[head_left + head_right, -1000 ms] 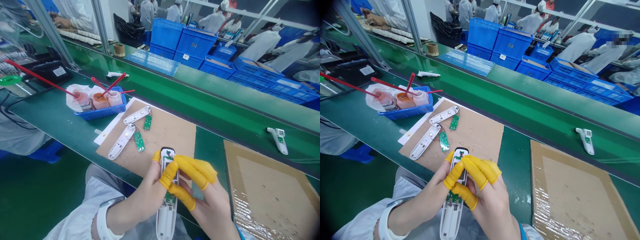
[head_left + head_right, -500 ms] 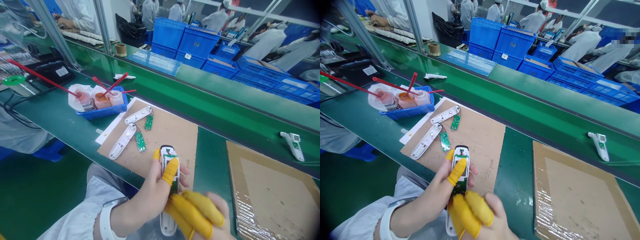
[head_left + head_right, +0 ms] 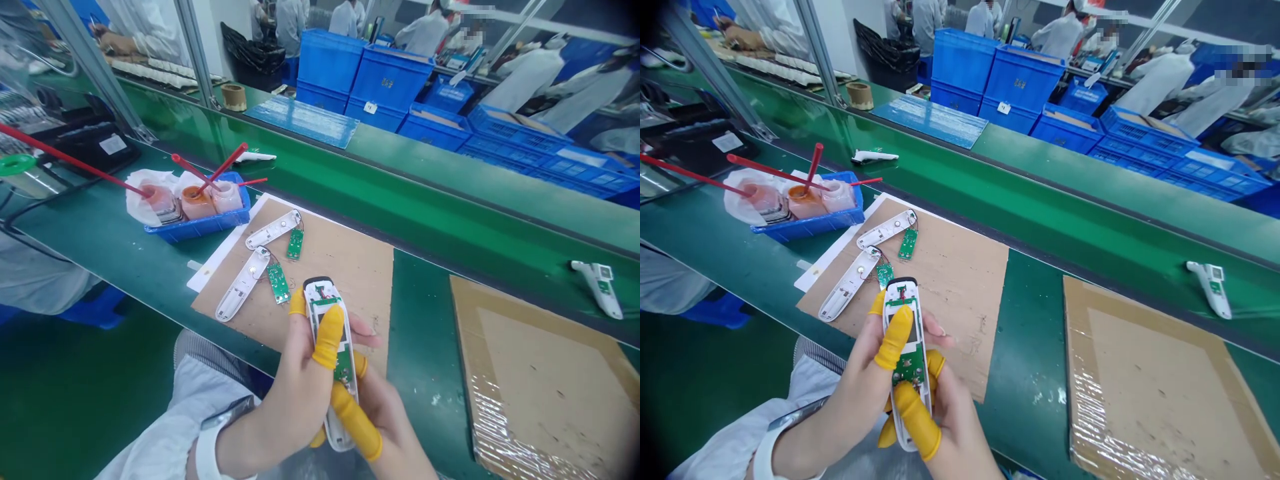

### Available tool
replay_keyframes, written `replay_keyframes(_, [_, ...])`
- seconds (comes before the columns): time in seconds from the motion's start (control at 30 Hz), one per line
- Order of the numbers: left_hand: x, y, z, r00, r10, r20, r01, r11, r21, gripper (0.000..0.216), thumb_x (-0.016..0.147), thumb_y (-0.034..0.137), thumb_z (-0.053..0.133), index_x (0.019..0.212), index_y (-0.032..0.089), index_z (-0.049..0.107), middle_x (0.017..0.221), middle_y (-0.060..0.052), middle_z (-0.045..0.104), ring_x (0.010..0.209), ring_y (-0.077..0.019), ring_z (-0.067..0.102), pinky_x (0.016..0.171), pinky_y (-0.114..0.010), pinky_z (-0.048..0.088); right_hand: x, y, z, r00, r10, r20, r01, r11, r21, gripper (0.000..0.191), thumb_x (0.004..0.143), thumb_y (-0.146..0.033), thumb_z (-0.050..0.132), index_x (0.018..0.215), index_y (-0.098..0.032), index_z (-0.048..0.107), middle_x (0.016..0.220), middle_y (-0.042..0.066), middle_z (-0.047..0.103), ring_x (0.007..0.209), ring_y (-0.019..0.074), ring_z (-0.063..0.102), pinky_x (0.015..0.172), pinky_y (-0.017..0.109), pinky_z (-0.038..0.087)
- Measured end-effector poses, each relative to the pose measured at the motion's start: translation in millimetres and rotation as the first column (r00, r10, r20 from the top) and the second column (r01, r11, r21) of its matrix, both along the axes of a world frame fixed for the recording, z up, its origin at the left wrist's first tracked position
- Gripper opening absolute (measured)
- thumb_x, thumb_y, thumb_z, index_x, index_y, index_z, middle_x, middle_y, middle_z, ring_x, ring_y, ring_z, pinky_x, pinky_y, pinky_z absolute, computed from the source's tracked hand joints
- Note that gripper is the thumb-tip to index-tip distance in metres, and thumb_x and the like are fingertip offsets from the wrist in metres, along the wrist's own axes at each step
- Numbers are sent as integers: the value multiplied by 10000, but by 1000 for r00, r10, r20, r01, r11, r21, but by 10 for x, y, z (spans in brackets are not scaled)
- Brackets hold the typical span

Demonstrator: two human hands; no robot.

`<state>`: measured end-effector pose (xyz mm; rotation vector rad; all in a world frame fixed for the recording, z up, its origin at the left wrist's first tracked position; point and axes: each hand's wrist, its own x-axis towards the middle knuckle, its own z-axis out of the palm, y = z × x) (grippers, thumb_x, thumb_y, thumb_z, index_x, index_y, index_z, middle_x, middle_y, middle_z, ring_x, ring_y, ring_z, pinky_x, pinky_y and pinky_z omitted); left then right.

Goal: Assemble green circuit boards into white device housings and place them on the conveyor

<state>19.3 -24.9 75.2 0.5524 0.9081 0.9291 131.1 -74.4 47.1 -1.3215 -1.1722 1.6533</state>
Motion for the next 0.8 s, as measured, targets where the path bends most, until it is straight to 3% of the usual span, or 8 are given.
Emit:
replay_keyframes(0.1, [10, -21, -9, 1000, -6, -13, 6, 1000, 5, 302, 810, 494, 580, 836, 197, 537, 848, -8, 705, 806, -127, 687, 639, -195, 531, -27, 26, 0, 1000, -11, 25, 9, 997, 70, 297, 829, -455, 616, 1014, -224, 607, 908, 33, 697, 776, 149, 650, 677, 216, 557])
replay_keyframes(0.3, [-9, 11, -44, 996, -89, 10, 90, 989, -117, 379, 758, 545, 611, 859, 189, 531, 827, -21, 683, 766, -140, 670, 550, -203, 513, 62, -5, -93, 953, -114, 280, 3, 929, 370, 415, 845, -422, 623, 1221, -305, 493, 1056, 27, 687, 802, 146, 693, 593, 176, 571])
replay_keyframes(0.37, [-20, 19, -45, 995, -97, 6, 97, 988, -123, 374, 769, 543, 601, 862, 187, 533, 762, -15, 672, 746, -136, 660, 569, -211, 511, 101, -35, -117, 863, -284, 419, -16, 811, 584, 398, 823, -479, 634, 1147, -272, 530, 949, 25, 701, 712, 150, 687, 571, 204, 575])
replay_keyframes(0.43, [-27, 19, -36, 994, -104, -13, 103, 990, -93, 367, 792, 545, 570, 866, 188, 528, 704, -2, 658, 723, -116, 645, 609, -208, 506, 147, -50, -103, 728, -498, 471, -90, 611, 786, 319, 815, -453, 657, 1030, -231, 577, 820, 21, 685, 665, 160, 662, 592, 246, 570])
replay_keyframes(0.53, [-19, 3, -17, 990, -138, -29, 136, 988, -70, 360, 826, 550, 515, 874, 192, 510, 636, 27, 633, 636, -73, 601, 592, -171, 465, 204, -31, -9, 701, -537, 470, -281, 397, 874, 66, 901, -265, 569, 901, -223, 620, 705, -2, 655, 632, 145, 614, 599, 265, 527])
replay_keyframes(0.6, [-4, -16, -14, 989, -151, -12, 149, 985, -87, 361, 833, 549, 504, 885, 192, 506, 620, 41, 613, 593, -54, 564, 563, -155, 438, 217, -1, 86, 714, -464, 524, -386, 364, 848, 133, 921, -186, 519, 876, -213, 642, 703, -9, 672, 634, 128, 590, 588, 253, 491])
replay_keyframes(0.67, [13, -37, -23, 989, -146, 8, 146, 984, -104, 358, 826, 541, 522, 888, 188, 512, 638, 46, 598, 598, -47, 548, 576, -153, 438, 210, 31, 189, 673, -429, 603, -489, 354, 798, 187, 940, -167, 483, 859, -191, 650, 747, -5, 700, 707, 125, 596, 637, 254, 471])
replay_keyframes(0.8, [28, -58, -52, 987, -160, 25, 161, 971, -177, 266, 837, 430, 564, 887, 172, 524, 687, 40, 597, 617, -46, 562, 601, -160, 445, 188, 92, 353, 595, -376, 710, -669, 259, 697, 474, 994, -89, 235, 717, -188, 606, 713, -34, 703, 724, 96, 609, 733, 267, 435])
